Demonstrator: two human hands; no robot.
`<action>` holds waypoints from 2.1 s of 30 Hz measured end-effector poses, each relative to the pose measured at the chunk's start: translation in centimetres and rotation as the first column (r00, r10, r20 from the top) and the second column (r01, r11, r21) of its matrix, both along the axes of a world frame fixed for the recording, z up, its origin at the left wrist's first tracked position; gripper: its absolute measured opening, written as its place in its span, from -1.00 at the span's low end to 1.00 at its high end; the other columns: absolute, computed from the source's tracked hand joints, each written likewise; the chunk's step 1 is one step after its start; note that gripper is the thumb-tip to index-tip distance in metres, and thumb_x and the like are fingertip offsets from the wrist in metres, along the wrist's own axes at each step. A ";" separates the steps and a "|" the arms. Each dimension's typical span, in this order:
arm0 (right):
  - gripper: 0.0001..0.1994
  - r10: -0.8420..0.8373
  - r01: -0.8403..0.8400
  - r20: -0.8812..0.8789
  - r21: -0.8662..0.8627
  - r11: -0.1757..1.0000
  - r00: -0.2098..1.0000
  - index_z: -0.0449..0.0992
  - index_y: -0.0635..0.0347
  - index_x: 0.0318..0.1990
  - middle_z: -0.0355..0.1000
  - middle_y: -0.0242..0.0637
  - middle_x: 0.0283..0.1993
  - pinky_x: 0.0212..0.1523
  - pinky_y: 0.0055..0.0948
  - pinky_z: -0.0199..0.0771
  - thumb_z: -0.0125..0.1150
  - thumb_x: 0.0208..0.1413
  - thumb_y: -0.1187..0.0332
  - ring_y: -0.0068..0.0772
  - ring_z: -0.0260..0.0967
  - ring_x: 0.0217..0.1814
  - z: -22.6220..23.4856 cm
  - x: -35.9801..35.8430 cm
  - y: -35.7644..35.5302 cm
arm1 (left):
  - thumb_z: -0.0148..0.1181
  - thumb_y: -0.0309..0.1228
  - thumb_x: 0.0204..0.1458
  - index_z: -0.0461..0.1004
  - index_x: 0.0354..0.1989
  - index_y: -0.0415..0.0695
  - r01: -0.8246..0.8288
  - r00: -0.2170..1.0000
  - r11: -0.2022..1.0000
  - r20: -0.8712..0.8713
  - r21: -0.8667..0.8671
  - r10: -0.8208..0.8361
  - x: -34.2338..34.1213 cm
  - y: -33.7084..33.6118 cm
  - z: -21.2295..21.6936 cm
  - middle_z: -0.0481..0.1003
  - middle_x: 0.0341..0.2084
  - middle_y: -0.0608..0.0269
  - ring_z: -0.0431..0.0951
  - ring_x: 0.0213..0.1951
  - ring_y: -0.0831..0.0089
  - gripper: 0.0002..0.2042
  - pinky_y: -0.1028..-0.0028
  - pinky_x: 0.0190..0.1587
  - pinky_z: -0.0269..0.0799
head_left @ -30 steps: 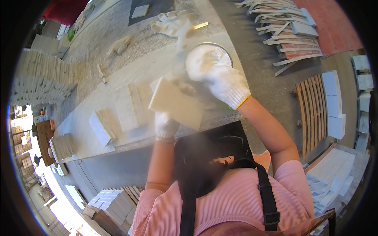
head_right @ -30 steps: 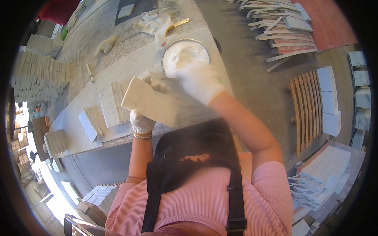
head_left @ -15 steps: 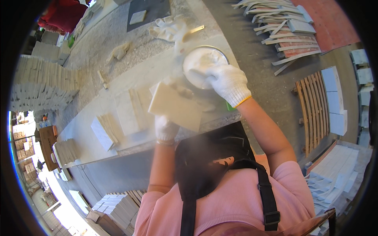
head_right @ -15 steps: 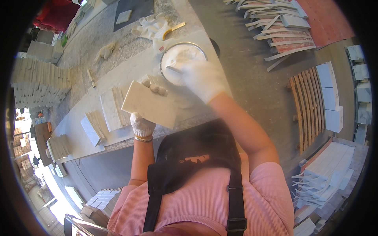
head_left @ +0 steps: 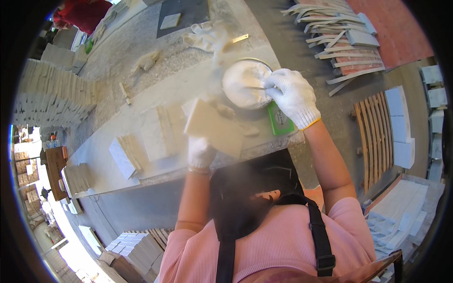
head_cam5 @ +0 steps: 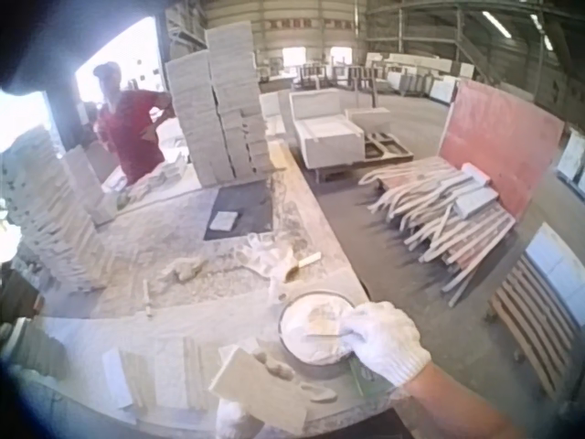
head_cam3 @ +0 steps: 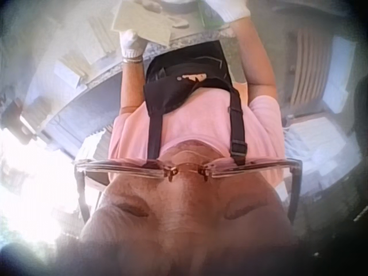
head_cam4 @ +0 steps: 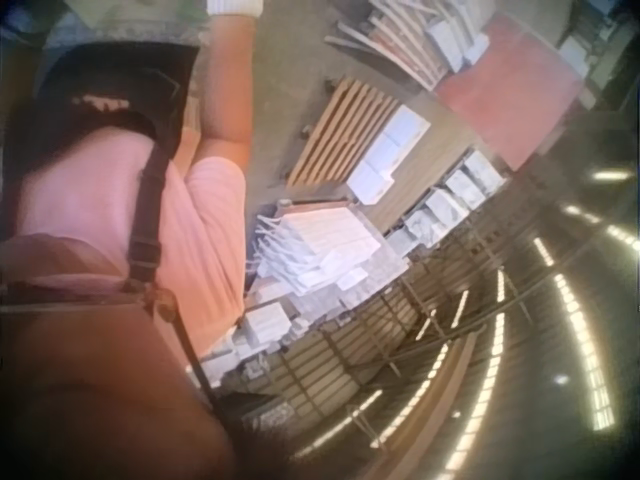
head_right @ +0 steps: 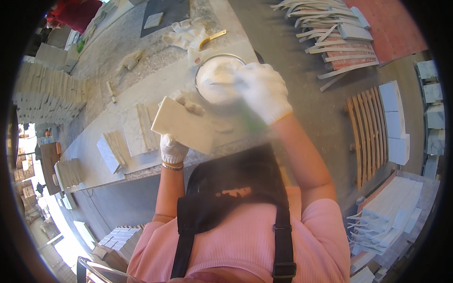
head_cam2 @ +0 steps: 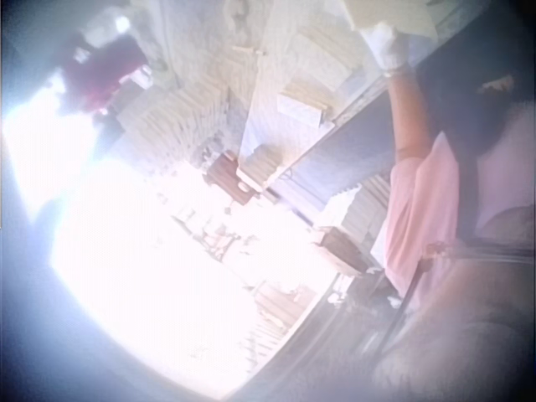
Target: The person applies a white paste to rectangular tiles using a small metal spatula, spreading it evenly across each tile's surface. They handle the tiles one at a time, flipping them over and placing them on a workbench in a workshop setting.
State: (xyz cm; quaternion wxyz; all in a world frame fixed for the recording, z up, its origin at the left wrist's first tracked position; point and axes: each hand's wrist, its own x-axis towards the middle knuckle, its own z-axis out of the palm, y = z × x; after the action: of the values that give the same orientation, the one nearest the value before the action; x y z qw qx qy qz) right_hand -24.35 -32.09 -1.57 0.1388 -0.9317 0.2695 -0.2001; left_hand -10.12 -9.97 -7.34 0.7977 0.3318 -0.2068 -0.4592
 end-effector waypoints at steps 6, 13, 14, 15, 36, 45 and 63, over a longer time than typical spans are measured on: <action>-0.87 -0.091 0.106 -0.061 0.355 0.929 0.994 0.63 0.01 -0.18 0.63 -0.31 -0.22 -0.21 -0.30 0.53 0.33 0.17 0.25 -0.14 0.58 -0.23 0.2 -0.7 -0.3 | 0.63 0.01 -0.23 0.20 0.41 -0.23 -0.038 0.997 0.999 0.072 0.034 0.036 -0.2 -0.3 0.0 0.43 0.12 0.11 0.45 0.21 0.08 0.04 0.09 0.23 0.45; -0.78 -0.116 0.003 0.132 0.649 0.760 0.985 0.67 0.22 -0.06 0.60 -0.39 -0.33 -0.31 -0.52 0.45 0.31 0.17 0.38 -0.61 0.46 -0.36 0.0 -1.8 -0.8 | 0.67 0.02 -0.31 0.23 0.41 -0.26 -0.007 0.971 0.986 0.236 0.164 -0.032 -0.4 0.1 1.3 0.46 0.16 0.09 0.49 0.19 0.16 0.10 0.15 0.27 0.40; -0.79 -0.136 0.030 0.106 0.674 0.738 0.985 0.67 0.22 -0.07 0.58 -0.42 -0.34 -0.33 -0.54 0.43 0.31 0.17 0.39 -0.65 0.43 -0.38 0.0 -1.9 -0.9 | 0.68 0.02 -0.34 0.22 0.41 -0.27 -0.013 0.967 0.983 0.254 0.184 -0.034 -0.4 0.1 1.5 0.46 0.17 0.10 0.48 0.19 0.19 0.12 0.17 0.28 0.39; -0.80 -0.156 0.057 0.080 0.697 0.715 0.985 0.68 0.23 -0.09 0.56 -0.44 -0.36 -0.36 -0.57 0.41 0.30 0.16 0.40 -0.69 0.39 -0.40 0.0 -1.9 -1.0 | 0.70 0.01 -0.37 0.22 0.42 -0.27 -0.020 0.962 0.979 0.271 0.204 -0.037 -0.5 0.1 1.7 0.46 0.18 0.10 0.48 0.20 0.21 0.14 0.20 0.28 0.38; -0.78 -0.255 0.010 0.119 0.891 0.454 0.960 0.67 0.21 -0.10 0.56 -0.45 -0.36 -0.51 -0.68 0.20 0.31 0.14 0.36 -0.73 0.35 -0.48 0.5 -1.2 -1.2 | 0.67 -0.27 -0.44 0.27 0.38 -0.22 -0.084 0.698 0.941 0.694 0.328 -0.180 1.0 -2.5 5.1 0.44 0.19 0.04 0.45 0.24 0.22 0.05 0.26 0.29 0.37; -0.78 -0.273 -0.088 0.229 0.891 0.446 0.934 0.64 0.24 -0.06 0.56 -0.40 -0.38 -0.51 -0.69 0.23 0.29 0.17 0.41 -0.71 0.36 -0.50 8.8 -1.9 -0.1 | 0.66 -0.22 -0.47 0.28 0.38 -0.15 -0.219 0.463 0.928 0.869 0.302 -0.174 1.7 -3.9 6.5 0.41 0.20 -0.01 0.44 0.23 0.09 0.06 0.22 0.26 0.38; -0.83 -0.150 -0.134 0.291 0.760 0.636 0.945 0.67 0.23 -0.08 0.59 -0.43 -0.29 -0.43 -0.68 0.33 0.34 0.17 0.47 -0.75 0.39 -0.42 9.9 -0.9 2.7 | 0.72 -0.11 -0.51 0.28 0.37 -0.21 -0.213 0.478 0.939 0.867 0.271 -0.142 1.2 -4.6 5.9 0.41 0.19 0.04 0.42 0.23 0.18 0.12 0.23 0.30 0.33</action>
State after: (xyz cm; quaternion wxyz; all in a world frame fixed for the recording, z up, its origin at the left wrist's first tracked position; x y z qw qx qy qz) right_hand -25.24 -29.41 8.31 0.5644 -0.7349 0.3061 -0.2183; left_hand -8.87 -14.54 -1.43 0.5179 0.6569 -0.4945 -0.2363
